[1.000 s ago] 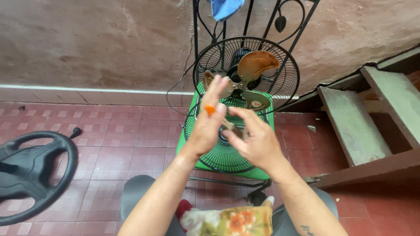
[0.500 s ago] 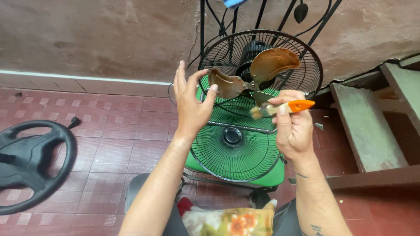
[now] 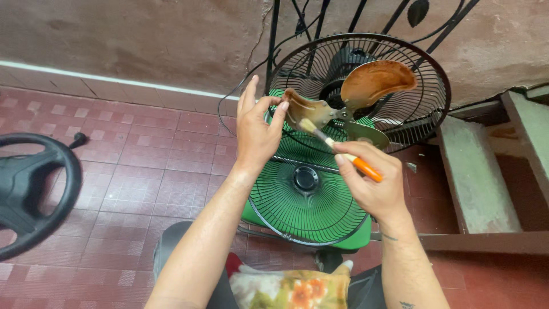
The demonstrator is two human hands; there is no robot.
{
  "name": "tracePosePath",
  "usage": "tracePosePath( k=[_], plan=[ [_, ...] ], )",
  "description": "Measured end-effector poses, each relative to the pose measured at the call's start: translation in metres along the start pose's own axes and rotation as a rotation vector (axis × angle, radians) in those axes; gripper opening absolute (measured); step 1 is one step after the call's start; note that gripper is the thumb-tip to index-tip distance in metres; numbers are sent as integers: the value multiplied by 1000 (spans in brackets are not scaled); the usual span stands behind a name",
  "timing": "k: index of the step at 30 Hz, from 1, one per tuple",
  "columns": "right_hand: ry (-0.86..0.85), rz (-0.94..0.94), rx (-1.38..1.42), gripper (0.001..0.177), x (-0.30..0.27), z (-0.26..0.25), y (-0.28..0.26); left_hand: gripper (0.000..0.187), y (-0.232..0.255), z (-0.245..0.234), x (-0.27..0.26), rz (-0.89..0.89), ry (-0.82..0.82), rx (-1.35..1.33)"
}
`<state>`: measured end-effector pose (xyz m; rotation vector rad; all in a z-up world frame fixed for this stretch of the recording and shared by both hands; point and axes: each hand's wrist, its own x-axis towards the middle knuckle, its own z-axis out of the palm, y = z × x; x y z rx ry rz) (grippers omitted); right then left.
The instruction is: The person assembles a standing electric fan by attaching the front wire cage and securing the fan blades to the motor hub. They then place the rear wire cage onto the fan head and fasten it in place.
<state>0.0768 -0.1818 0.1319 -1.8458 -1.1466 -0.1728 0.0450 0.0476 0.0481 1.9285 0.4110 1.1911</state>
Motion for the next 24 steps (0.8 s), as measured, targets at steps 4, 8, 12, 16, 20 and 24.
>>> tracePosePath(
  k=[4, 8, 12, 16, 20, 24],
  plan=[
    [93, -130, -236, 20, -1, 3, -9, 18, 1, -3, -1, 9, -1, -6],
    [222, -154, -279, 18, -9, -7, -20, 19, 3, -4, -3, 6, -5, -16],
    [34, -67, -153, 22, -10, 3, -21, 19, 4, -4, -3, -4, -5, -16],
    [178, -169, -353, 22, -8, 8, -18, 18, 3, -6, -5, 43, -4, 5],
    [135, -143, -239, 22, -8, 1, -22, 19, 3, -4, -8, 57, 11, 32],
    [117, -104, -344, 20, -8, 7, -19, 20, 2, -2, -11, 76, -15, 61]
  ],
)
